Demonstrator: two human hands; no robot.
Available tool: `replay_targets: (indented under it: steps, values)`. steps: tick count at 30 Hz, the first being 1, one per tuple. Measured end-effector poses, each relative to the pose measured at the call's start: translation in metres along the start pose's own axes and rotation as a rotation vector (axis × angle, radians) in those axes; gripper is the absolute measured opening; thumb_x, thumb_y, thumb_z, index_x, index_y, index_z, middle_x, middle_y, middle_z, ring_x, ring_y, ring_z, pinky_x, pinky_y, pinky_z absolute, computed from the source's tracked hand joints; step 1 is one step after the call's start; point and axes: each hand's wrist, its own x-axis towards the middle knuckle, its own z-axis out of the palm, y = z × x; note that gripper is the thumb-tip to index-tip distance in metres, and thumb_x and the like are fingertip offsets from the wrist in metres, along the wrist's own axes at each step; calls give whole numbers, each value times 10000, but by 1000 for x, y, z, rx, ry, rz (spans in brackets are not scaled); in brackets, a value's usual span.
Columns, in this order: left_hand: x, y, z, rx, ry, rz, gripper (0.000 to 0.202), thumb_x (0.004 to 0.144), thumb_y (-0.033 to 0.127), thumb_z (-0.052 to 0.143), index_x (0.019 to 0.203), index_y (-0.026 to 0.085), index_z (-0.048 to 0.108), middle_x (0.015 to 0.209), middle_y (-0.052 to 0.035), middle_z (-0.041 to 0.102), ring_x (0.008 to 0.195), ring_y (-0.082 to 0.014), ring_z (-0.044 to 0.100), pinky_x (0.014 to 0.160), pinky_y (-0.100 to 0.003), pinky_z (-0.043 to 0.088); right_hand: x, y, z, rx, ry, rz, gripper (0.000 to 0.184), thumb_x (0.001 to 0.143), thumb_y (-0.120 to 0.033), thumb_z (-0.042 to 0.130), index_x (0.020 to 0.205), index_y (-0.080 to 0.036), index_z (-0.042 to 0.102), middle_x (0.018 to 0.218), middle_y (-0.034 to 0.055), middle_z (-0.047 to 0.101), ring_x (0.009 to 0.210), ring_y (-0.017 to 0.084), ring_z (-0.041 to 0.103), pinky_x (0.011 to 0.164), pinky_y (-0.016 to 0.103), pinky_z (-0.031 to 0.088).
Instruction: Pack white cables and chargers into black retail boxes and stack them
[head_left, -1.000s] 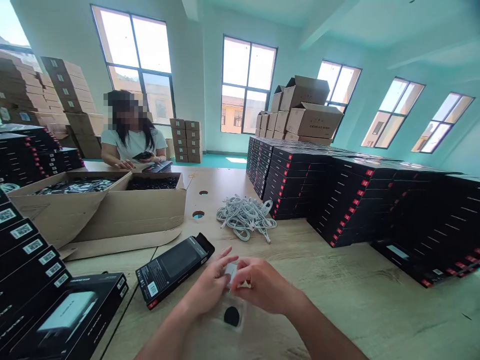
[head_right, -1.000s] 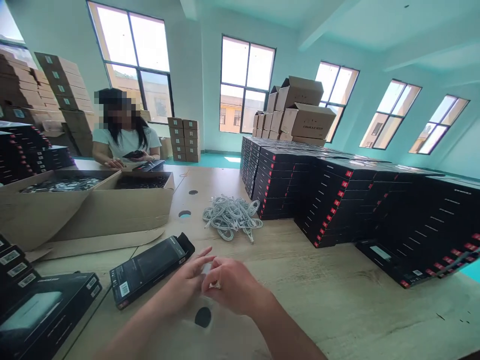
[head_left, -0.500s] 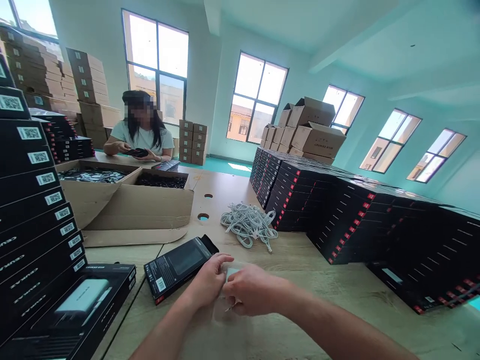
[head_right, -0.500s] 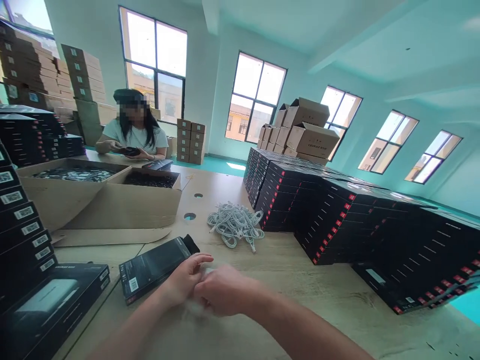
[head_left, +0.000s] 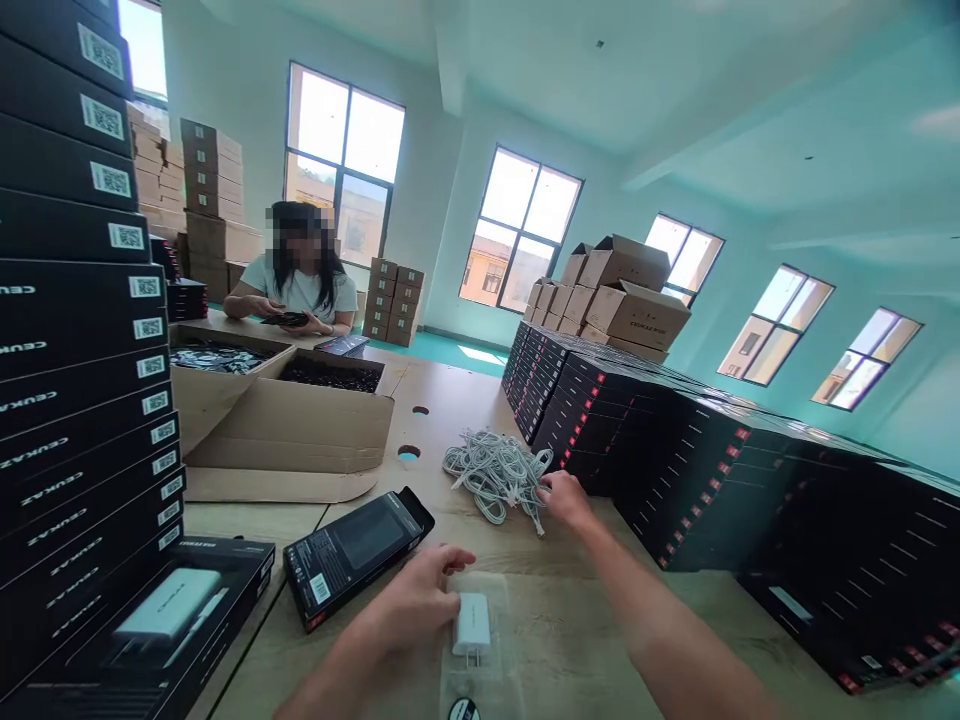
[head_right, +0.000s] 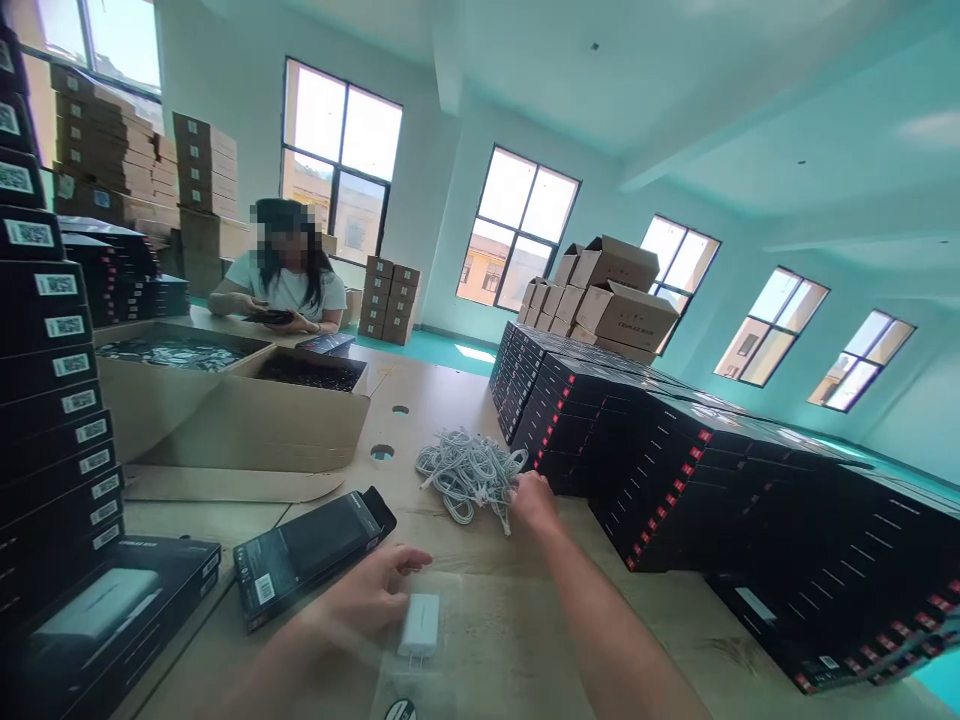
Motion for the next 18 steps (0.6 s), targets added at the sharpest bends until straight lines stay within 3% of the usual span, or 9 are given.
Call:
replay_targets:
  steps: [3,6,8,11,13,16,18]
  values:
    - [0,4,-2,-74,57,-11,539,571,135,649,1100,156,751,1113,-101,736,1082,-280,640,969,-375,485,13,13,1,31,127,35,202,891,-215,601,910,-207,803,929,99,785,895,223,718,740,256,478]
    - [4,12,-4,-199,147,6,470,644,280,726,1096,152,723,1096,-106,734,1075,-275,640,972,-372,483,22,23,-26,63,323,-7,340,980,-254,450,1073,-182,770,1074,139,767,963,241,709,816,304,501]
    - [6,17,-6,-308,193,8,489,711,448,725,1100,154,688,1035,-98,726,951,-241,670,848,-337,523,23,25,-50,83,424,-100,383,1009,-287,404,1150,-159,737,1155,159,740,1042,265,688,891,354,506]
    - [6,25,-11,-470,208,-41,661,784,723,564,1120,157,626,894,-85,709,651,-185,657,540,-282,480,5,16,-71,110,460,-304,336,1011,-320,454,1126,-196,744,1153,121,741,1049,249,683,923,356,519]
    - [4,29,-16,-643,147,-108,781,788,833,441,1152,159,592,857,-98,721,546,-172,639,428,-251,410,-17,1,-70,110,432,-519,281,1003,-272,493,1096,-244,756,1122,85,749,1005,217,689,897,327,533]
    - [1,31,-21,-854,24,-186,783,766,850,492,1122,160,588,791,-98,742,452,-140,606,344,-193,291,-50,-26,-57,83,384,-898,312,995,-147,489,1135,-263,742,1062,72,754,944,190,686,850,311,552]
    - [-1,32,-21,-833,14,-178,657,739,755,665,1018,164,595,687,-45,720,388,-89,540,335,-162,231,-63,-40,-48,87,389,-1014,323,1003,-117,479,1161,-247,729,1032,74,755,923,186,684,825,312,563]
